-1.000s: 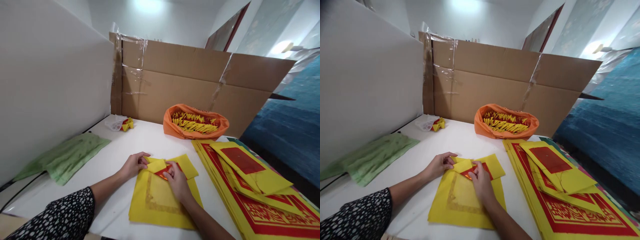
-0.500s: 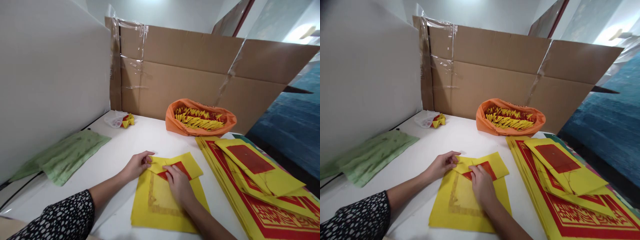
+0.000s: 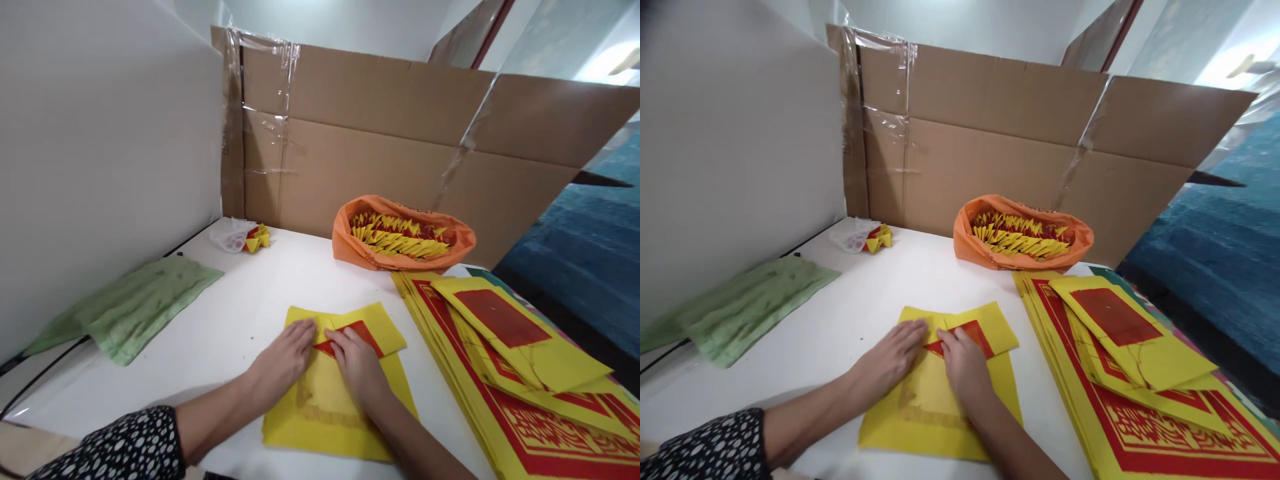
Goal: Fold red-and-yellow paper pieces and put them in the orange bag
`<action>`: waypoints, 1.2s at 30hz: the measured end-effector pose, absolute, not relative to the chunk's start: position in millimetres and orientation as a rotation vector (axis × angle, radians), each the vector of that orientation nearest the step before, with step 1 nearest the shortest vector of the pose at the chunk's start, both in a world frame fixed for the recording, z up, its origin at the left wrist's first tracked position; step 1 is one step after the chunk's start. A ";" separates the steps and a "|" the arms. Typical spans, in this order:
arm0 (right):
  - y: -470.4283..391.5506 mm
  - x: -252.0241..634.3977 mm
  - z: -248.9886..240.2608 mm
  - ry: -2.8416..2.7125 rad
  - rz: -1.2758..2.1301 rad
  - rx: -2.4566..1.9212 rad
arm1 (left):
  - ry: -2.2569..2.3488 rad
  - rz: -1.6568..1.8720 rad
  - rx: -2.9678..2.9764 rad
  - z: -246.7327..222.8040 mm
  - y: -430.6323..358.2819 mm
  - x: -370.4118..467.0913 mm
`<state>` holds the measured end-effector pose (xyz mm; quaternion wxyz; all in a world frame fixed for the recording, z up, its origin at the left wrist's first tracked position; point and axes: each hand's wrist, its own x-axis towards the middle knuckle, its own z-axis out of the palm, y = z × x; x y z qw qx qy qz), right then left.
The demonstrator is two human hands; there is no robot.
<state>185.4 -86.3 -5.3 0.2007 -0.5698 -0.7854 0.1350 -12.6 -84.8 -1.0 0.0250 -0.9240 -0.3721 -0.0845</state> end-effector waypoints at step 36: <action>-141.4 238.7 0.2 -1.349 1.140 -1.366 | -0.886 -0.183 -3.153 14.9 -42.4 4.5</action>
